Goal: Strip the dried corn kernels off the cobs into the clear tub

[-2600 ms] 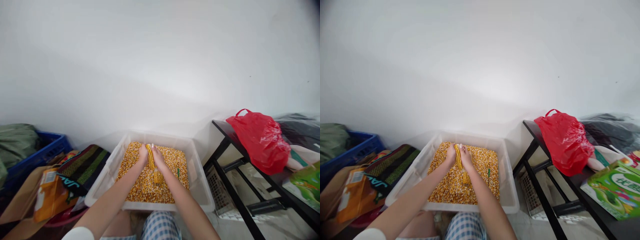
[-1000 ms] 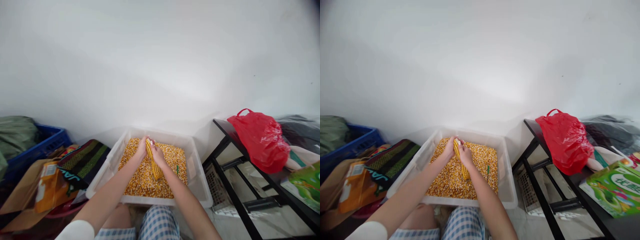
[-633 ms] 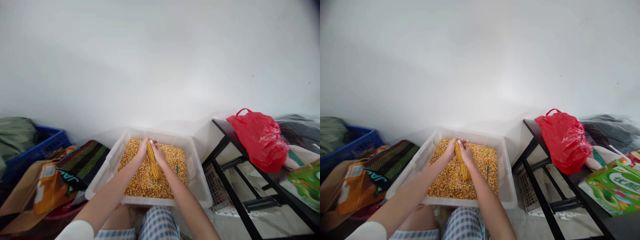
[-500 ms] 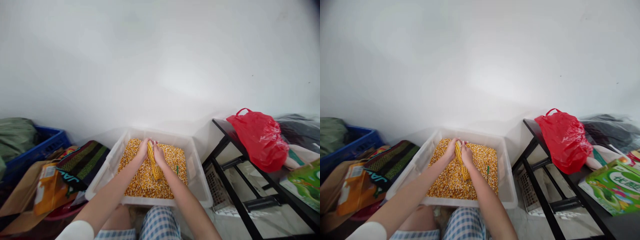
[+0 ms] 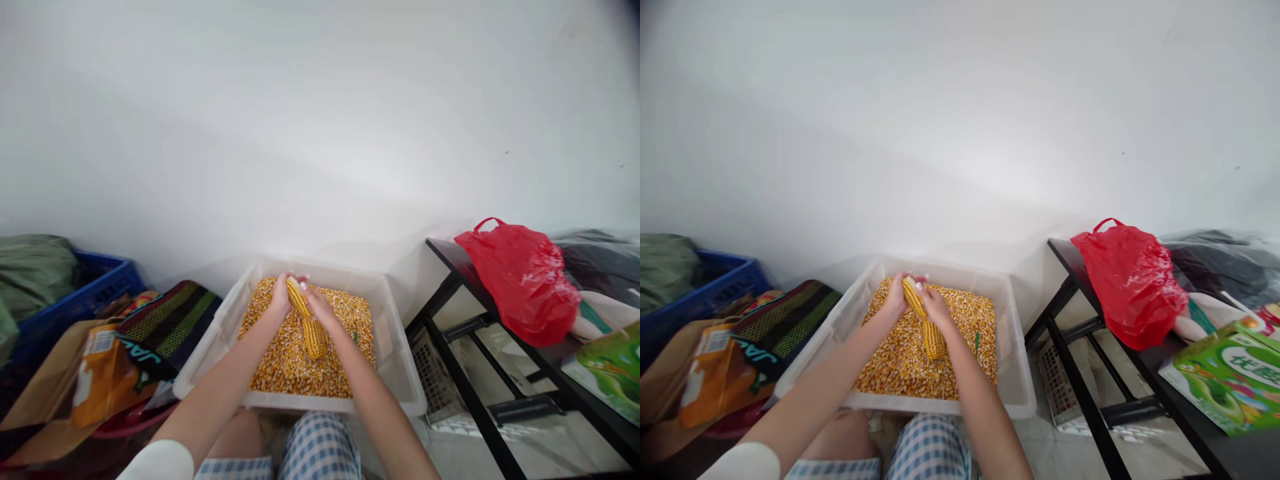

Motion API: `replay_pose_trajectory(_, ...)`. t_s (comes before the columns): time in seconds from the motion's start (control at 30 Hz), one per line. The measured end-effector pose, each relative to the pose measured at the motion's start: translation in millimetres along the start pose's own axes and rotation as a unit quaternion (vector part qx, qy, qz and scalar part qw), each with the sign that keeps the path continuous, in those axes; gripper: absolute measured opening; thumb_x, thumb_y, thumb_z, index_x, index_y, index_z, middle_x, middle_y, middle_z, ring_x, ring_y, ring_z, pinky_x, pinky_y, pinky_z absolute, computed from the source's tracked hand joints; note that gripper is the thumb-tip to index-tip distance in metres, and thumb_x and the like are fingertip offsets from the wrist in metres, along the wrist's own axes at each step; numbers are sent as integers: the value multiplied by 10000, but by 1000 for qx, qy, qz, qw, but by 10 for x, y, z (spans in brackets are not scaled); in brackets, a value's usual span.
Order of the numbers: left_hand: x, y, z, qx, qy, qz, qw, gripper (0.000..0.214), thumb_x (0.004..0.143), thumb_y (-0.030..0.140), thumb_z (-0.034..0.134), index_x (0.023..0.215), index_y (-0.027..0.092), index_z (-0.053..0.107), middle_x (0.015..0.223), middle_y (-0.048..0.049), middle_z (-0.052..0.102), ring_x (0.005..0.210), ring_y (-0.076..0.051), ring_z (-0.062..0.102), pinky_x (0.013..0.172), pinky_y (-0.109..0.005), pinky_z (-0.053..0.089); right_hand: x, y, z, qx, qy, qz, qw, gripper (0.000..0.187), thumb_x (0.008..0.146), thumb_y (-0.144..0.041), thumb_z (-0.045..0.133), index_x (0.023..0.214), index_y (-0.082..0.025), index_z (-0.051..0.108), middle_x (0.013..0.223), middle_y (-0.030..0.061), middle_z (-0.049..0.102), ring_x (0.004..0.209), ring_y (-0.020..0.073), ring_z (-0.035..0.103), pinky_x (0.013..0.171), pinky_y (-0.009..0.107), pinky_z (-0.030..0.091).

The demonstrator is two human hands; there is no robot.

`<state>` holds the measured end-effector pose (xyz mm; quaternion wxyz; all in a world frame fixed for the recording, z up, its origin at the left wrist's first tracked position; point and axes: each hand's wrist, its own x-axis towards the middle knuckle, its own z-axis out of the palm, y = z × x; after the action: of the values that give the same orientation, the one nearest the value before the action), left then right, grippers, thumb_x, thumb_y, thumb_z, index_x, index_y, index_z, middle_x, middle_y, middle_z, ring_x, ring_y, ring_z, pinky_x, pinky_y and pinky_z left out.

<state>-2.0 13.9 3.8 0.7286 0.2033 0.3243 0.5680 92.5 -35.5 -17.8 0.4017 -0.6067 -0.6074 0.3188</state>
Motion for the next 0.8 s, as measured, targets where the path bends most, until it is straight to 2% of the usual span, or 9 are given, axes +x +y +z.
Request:
replay_pose_trajectory(0.1, 23, 56, -42, -16, 27, 2, 999, 156, 678, 256, 422, 586, 162, 506, 524, -49, 624, 546, -175, 617, 592, -285, 492, -53, -35, 28, -31, 4, -19, 999, 496, 845, -566, 325, 1010, -192, 604, 962, 57, 639, 879, 165, 576, 793, 256, 403)
replay_pose_trajectory(0.3, -5, 68, -36, -27, 42, -9, 999, 156, 678, 229, 410, 541, 176, 461, 470, -31, 584, 595, -188, 636, 608, -292, 502, -100, -94, 125, -86, 33, 3, 996, 535, 893, -510, 207, 1008, -161, 596, 973, 124, 625, 912, 227, 563, 809, 324, 382)
replay_pose_trajectory(0.37, -2, 66, -34, -27, 38, -6, 999, 163, 681, 230, 402, 540, 175, 463, 478, -34, 587, 609, -190, 638, 615, -294, 504, -105, -104, 120, -83, 29, 11, 996, 553, 887, -536, 185, 1027, -178, 582, 975, 107, 627, 900, 220, 570, 775, 310, 397)
replay_pose_trajectory(0.57, 12, 53, -29, -15, 25, 4, 1000, 134, 673, 226, 434, 566, 171, 494, 476, -30, 585, 595, -187, 632, 629, -291, 501, -122, -91, 99, -48, 3, 5, 999, 539, 825, -623, 297, 1039, -218, 580, 967, 46, 633, 894, 183, 577, 747, 256, 412)
replay_pose_trajectory(0.8, -24, 59, 10, -3, 14, 4, 1000, 120, 667, 240, 452, 601, 159, 510, 492, -39, 602, 522, -169, 604, 572, -269, 484, -56, -22, 109, -8, 21, 26, 999, 675, 889, -519, 46, 1037, -146, 589, 866, 94, 638, 765, 174, 583, 674, 270, 433)
